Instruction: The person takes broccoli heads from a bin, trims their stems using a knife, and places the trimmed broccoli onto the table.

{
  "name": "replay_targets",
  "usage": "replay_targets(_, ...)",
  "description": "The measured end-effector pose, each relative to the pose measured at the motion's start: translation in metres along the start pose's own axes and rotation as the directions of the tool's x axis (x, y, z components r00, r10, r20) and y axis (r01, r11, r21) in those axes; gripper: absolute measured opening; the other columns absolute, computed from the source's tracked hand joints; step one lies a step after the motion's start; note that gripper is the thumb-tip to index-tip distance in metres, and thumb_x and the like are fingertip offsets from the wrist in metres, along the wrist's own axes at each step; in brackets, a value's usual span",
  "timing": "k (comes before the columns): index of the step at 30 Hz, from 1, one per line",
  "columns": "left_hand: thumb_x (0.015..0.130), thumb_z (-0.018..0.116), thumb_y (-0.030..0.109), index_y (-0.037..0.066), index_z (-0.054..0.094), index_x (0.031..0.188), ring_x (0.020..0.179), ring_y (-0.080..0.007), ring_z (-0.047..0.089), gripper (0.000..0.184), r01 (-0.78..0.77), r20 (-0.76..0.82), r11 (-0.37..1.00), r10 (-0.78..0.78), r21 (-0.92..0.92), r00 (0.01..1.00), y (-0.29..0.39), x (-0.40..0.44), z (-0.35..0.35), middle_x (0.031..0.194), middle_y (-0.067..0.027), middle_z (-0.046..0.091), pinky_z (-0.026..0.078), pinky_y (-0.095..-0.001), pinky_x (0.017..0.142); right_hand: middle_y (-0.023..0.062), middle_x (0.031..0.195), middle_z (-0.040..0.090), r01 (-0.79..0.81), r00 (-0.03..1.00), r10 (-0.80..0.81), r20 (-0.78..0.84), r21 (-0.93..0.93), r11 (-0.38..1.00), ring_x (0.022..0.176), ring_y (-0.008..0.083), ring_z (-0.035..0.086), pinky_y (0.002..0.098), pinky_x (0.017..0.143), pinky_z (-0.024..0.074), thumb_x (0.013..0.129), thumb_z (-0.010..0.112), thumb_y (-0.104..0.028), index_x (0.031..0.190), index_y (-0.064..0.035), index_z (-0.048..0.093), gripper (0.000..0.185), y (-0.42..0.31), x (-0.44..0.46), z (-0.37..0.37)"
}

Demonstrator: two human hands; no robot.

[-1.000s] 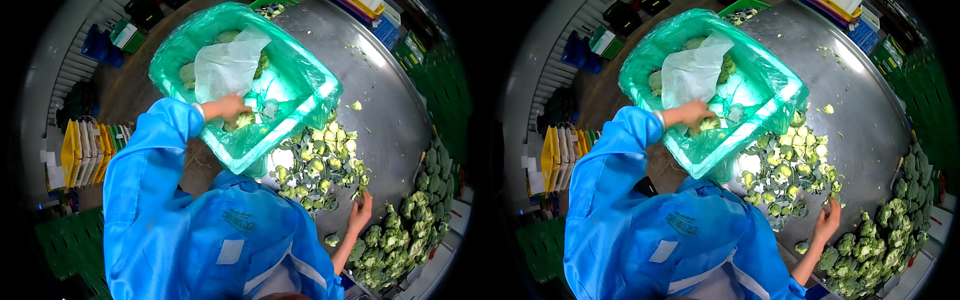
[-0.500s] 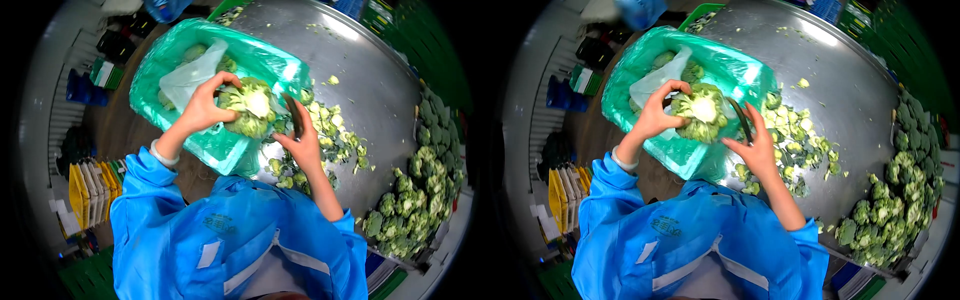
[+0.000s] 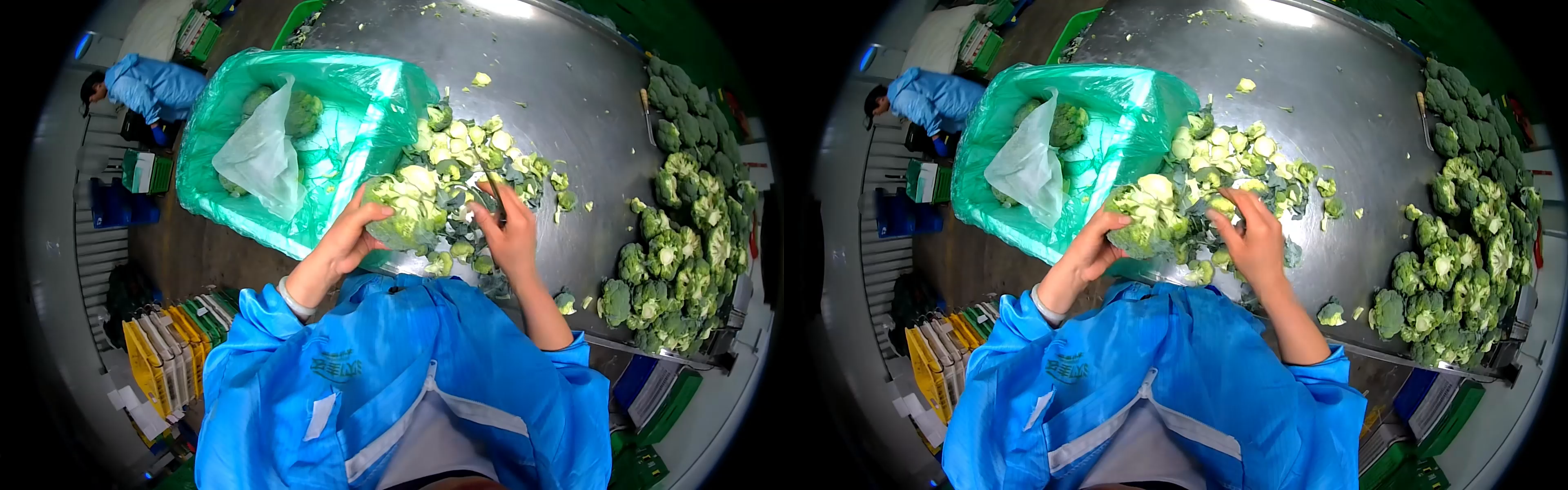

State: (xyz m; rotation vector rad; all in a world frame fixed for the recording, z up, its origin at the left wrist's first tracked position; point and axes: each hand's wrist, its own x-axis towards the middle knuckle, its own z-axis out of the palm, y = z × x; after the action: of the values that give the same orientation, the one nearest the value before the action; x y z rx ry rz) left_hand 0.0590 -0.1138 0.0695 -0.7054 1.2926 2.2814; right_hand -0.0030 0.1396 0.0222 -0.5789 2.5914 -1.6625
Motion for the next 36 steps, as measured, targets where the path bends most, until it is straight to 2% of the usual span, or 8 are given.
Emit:
replay_targets(2, 0.086, 0.06, 0.017, 0.011, 0.03, 0.148, 0.116, -0.0276, 0.06, 0.069, 0.048, 0.012, 0.999, -0.048, -0.019, 0.999, -0.002, 0.003, 0.004, 0.135, -0.0122, 0.052, 0.059, -0.0474, 0.086, 0.0057, 0.111, 0.067, 0.342, 0.933, -0.356, 0.041, -0.399, 0.851, 0.08, 0.0224, 0.068, 0.0327, 0.06, 0.0546, 0.073, 0.067, -0.005, 0.106, -0.0045, 0.066, 0.034, -0.003, 0.002, -0.017)
replay_targets(6, 0.084, 0.06, 0.013, 0.011, 0.03, 0.148, 0.111, -0.0252, 0.063, 0.071, 0.078, 0.011, 0.996, -0.078, 0.052, 0.997, -0.014, 0.003, 0.024, 0.128, -0.0119, 0.055, 0.06, -0.0434, 0.082, 0.0043, 0.101, 0.064, 0.399, 0.908, -0.402, 0.12, -0.547, 0.736, 0.064, 0.0189, 0.062, 0.0321, 0.055, 0.0532, 0.074, 0.063, -0.006, 0.099, -0.0078, 0.061, 0.026, -0.002, 0.005, 0.003)
replay_targets(14, 0.07, 0.068, 0.005, 0.006, 0.036, 0.136, 0.114, -0.0237, 0.056, 0.074, -0.247, -0.089, 0.934, 0.278, 0.258, 0.956, -0.025, -0.014, 0.013, 0.123, -0.0119, 0.055, 0.045, -0.0372, 0.1, 0.0146, 0.078, 0.068, 0.037, 0.941, 0.234, 0.244, -0.763, 0.645, 0.066, 0.0287, 0.069, 0.0415, 0.056, 0.0545, 0.077, 0.062, -0.007, 0.094, -0.0068, 0.064, 0.017, 0.1, -0.031, 0.006)
replay_targets(17, 0.064, 0.072, 0.012, 0.004, 0.032, 0.14, 0.121, -0.0262, 0.052, 0.086, -0.472, -0.019, 0.384, 0.791, 0.793, 0.612, -0.025, -0.018, -0.002, 0.132, -0.0136, 0.05, 0.041, -0.0396, 0.105, 0.0185, 0.082, 0.068, 0.019, 0.953, 0.161, 0.256, -0.581, 0.814, 0.068, 0.035, 0.068, 0.0462, 0.06, 0.0546, 0.082, 0.055, -0.003, 0.108, -0.0084, 0.066, 0.028, 0.103, -0.034, -0.008)
replay_targets(25, 0.051, 0.083, 0.012, 0.016, 0.035, 0.128, 0.129, -0.0429, 0.04, 0.091, -0.542, 0.513, -0.317, 0.819, 0.779, 0.258, -0.002, -0.013, -0.01, 0.141, -0.025, 0.032, 0.036, -0.0545, 0.105, 0.0061, 0.111, 0.067, 0.33, 0.942, -0.302, 0.146, -0.244, 0.912, 0.076, 0.0281, 0.068, 0.0364, 0.064, 0.0567, 0.07, 0.061, 0.008, 0.118, -0.0115, 0.065, 0.052, -0.019, -0.003, -0.002)
replay_targets(30, 0.05, 0.083, 0.009, 0.013, 0.038, 0.127, 0.127, -0.0423, 0.043, 0.089, -0.581, 0.517, -0.263, 0.791, 0.77, 0.327, -0.007, -0.015, -0.006, 0.137, -0.0234, 0.035, 0.039, -0.0514, 0.104, 0.0077, 0.105, 0.064, 0.314, 0.946, -0.237, 0.22, -0.447, 0.837, 0.067, 0.0253, 0.067, 0.0358, 0.058, 0.0547, 0.075, 0.063, 0.001, 0.119, -0.0096, 0.061, 0.045, -0.005, -0.002, 0.014)
replay_targets(34, 0.051, 0.079, 0.011, 0.007, 0.034, 0.13, 0.134, -0.0361, 0.036, 0.091, -0.575, 0.051, 0.321, 0.842, 0.753, 0.537, -0.035, -0.003, -0.02, 0.144, -0.0224, 0.032, 0.031, -0.0454, 0.111, 0.0105, 0.103, 0.064, 0.106, 0.979, 0.019, 0.203, -0.588, 0.802, 0.065, 0.0286, 0.066, 0.0381, 0.058, 0.0546, 0.078, 0.062, -0.001, 0.12, -0.0091, 0.061, 0.042, 0.03, -0.014, 0.017)
replay_targets(36, 0.051, 0.079, 0.011, 0.008, 0.034, 0.131, 0.134, -0.0369, 0.036, 0.092, -0.519, 0.115, 0.186, 0.862, 0.834, 0.494, -0.032, 0.001, -0.024, 0.144, -0.0221, 0.033, 0.031, -0.0457, 0.111, 0.0113, 0.105, 0.065, 0.124, 0.988, -0.073, 0.137, -0.41, 0.903, 0.068, 0.0289, 0.068, 0.0385, 0.059, 0.0555, 0.084, 0.066, -0.009, 0.12, -0.0072, 0.061, 0.037, 0.04, -0.017, 0.012)
